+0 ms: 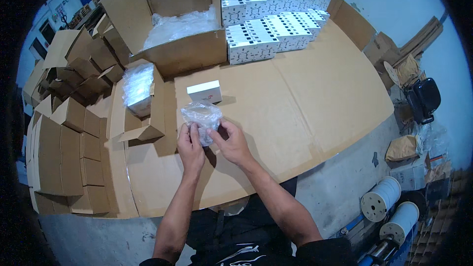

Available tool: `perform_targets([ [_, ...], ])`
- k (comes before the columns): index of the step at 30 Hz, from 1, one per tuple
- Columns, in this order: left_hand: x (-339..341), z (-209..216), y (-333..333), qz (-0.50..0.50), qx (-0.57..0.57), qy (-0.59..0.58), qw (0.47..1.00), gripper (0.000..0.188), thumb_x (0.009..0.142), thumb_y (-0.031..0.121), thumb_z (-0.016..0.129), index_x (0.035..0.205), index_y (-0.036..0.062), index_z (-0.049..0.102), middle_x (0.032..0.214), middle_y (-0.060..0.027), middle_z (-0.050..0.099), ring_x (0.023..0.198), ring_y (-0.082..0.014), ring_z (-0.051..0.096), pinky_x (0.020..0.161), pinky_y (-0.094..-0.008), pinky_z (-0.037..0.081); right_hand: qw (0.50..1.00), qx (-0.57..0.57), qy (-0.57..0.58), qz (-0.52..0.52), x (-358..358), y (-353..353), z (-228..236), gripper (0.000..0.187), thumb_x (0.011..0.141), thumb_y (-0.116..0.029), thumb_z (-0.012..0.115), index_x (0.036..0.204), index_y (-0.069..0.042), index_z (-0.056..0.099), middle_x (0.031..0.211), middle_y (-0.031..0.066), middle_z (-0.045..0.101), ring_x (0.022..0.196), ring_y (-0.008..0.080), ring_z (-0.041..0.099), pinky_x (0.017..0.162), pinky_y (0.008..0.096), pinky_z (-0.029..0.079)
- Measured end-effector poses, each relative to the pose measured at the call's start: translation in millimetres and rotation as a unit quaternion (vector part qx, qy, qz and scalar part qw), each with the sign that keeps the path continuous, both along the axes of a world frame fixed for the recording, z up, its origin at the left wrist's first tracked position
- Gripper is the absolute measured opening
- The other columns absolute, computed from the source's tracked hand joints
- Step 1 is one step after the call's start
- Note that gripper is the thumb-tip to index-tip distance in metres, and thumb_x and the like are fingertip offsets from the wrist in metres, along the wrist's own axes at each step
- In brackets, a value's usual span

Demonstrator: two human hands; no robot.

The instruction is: The recorder is packaging small white boxes into plastic bags and placing them in larger cardboard boxes for shipping.

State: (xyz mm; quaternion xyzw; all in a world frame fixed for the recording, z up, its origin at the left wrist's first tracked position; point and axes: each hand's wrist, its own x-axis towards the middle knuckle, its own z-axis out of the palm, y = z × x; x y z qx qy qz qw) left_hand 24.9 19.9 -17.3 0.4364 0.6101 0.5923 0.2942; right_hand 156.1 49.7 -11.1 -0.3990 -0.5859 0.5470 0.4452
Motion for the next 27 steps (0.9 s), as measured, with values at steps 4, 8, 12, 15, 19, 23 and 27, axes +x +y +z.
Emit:
perform_targets([
  [4, -1, -6, 0, -0.001, 0.018, -0.023, 1.0, 0.025, 0.11, 0.02, 0.049, 0.098, 0.0012, 0.061, 0.086, 0.0001, 0.061, 0.079, -0.0067, 0.053, 0.07, -0.0257, 0.047, 0.967, -0.11, 0.226, -0.035, -1, 5, -7, 0.001, 0.101, -0.007, 0.061, 0.1, -0.007, 0.062, 0.092, 0.0026, 0.065, 0.08, 0.0104, 0.062, 0.073, 0.0258, 0.05],
  [8, -7, -6, -3, 0.027, 0.023, -0.047, 0.998, 0.03, 0.109, 0.022, 0.05, 0.098, -0.0026, 0.063, 0.083, -0.0056, 0.066, 0.076, -0.012, 0.058, 0.07, -0.0306, 0.049, 0.933, -0.13, 0.33, -0.06, 16, 12, -6, 0.005, 0.101, -0.006, 0.059, 0.1, -0.005, 0.054, 0.092, 0.0054, 0.063, 0.085, 0.0129, 0.062, 0.073, 0.0279, 0.053],
  [12, -17, 8, -7, 0.013, -0.037, -0.199, 0.979, 0.031, 0.11, 0.025, 0.047, 0.098, 0.0004, 0.062, 0.081, 0.0001, 0.061, 0.07, -0.0054, 0.054, 0.059, -0.0253, 0.046, 0.953, -0.118, 0.271, -0.071, 32, 11, 8, 0.007, 0.1, -0.005, 0.06, 0.106, -0.006, 0.055, 0.097, 0.0069, 0.063, 0.092, 0.0142, 0.062, 0.076, 0.0288, 0.053],
  [15, -19, -4, -3, 0.014, -0.01, -0.139, 0.99, 0.03, 0.111, 0.027, 0.045, 0.102, 0.0041, 0.062, 0.078, 0.003, 0.058, 0.061, -0.0023, 0.049, 0.049, -0.0228, 0.039, 0.984, -0.097, 0.149, 0.026, 10, -6, 20, 0.012, 0.1, -0.004, 0.062, 0.111, -0.004, 0.057, 0.097, 0.0064, 0.065, 0.091, 0.0125, 0.064, 0.072, 0.0259, 0.053],
  [19, -15, -5, -4, 0.013, -0.017, -0.135, 0.991, 0.03, 0.112, 0.028, 0.043, 0.106, 0.0061, 0.062, 0.074, 0.0049, 0.056, 0.053, -0.0015, 0.044, 0.043, -0.0212, 0.035, 0.988, -0.106, 0.108, 0.023, 3, -7, 11, 0.008, 0.102, -0.01, 0.062, 0.105, -0.002, 0.061, 0.088, 0.0011, 0.067, 0.075, 0.0071, 0.063, 0.067, 0.0228, 0.051],
  [23, -14, 5, -4, 0.04, -0.047, -0.187, 0.981, 0.03, 0.112, 0.027, 0.041, 0.106, 0.0054, 0.061, 0.072, 0.0045, 0.056, 0.052, -0.0019, 0.044, 0.043, -0.0207, 0.035, 0.986, -0.126, 0.113, 0.0, 14, -4, 12, 0.014, 0.105, -0.016, 0.058, 0.101, -0.003, 0.063, 0.085, 0.0004, 0.066, 0.074, 0.0059, 0.061, 0.066, 0.0219, 0.049],
  [27, -19, 0, -4, 0.02, -0.022, -0.187, 0.982, 0.031, 0.112, 0.027, 0.041, 0.104, 0.0048, 0.06, 0.073, 0.003, 0.056, 0.052, -0.0028, 0.046, 0.044, -0.0215, 0.037, 0.984, -0.122, 0.13, 0.001, 18, -2, 16, 0.014, 0.106, -0.017, 0.056, 0.099, -0.006, 0.062, 0.081, -0.0007, 0.065, 0.07, 0.0054, 0.058, 0.062, 0.0207, 0.044],
])
